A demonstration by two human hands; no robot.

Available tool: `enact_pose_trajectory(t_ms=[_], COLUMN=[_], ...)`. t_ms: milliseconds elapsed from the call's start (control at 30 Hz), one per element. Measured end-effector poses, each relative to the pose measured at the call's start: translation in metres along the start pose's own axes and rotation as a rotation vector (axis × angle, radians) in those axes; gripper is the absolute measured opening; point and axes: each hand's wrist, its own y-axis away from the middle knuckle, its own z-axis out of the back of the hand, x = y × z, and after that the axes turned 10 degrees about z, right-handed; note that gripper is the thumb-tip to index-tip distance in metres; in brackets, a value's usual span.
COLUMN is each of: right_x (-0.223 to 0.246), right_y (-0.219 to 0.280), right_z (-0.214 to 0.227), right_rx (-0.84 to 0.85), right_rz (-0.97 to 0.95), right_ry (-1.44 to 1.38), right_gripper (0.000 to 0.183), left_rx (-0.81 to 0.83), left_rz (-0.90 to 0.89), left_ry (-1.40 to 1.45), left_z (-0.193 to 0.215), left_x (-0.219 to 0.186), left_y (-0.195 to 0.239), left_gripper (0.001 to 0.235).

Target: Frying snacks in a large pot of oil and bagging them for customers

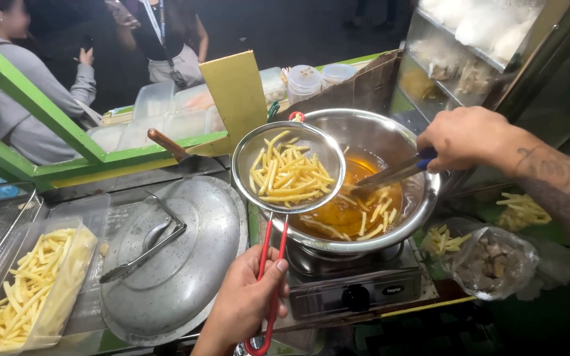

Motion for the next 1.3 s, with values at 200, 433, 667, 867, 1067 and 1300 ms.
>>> enact_pose_trajectory(t_ms=[200, 433, 667, 867, 1067, 1300], right_x=[-0.002, -0.048, -0.042, -0.044, 0.013, 0.032], right_y=[0.043, 0.05, 0.061, 0.07, 0.047, 0.003], right_z=[0.036, 0.038, 0.055, 0.039, 0.047, 0.036], right_rx=[0.013, -0.149, -0.377, -0.511, -0.23, -0.262], right_rz=[-0.103, -0.194, -0.015, -0.009, 0.294, 0.458], right_ry=[-0.128, 0.129, 0.351, 0.855, 0.739, 0.694], right_gripper=[0.031, 0.04, 0.072, 0.05, 0.011, 0.007], left_rx=[-0.004, -0.029, 0.022, 0.028, 0.036, 0.014], left_rz=[-0.012, 0.006, -0.002, 0.036, 0.035, 0.068], left_ry=[0.001, -0.035, -0.013, 0.001, 0.061, 0.079], left_z=[-0.001, -0.004, -0.008, -0.007, -0.009, -0.014], left_x=[0.0, -0.002, 0.003, 0.003, 0.012, 0.008], left_y=[0.0, -0.005, -0.021, -0.014, -0.014, -0.005], left_gripper=[0.017, 0.014, 0.015, 0.016, 0.021, 0.016])
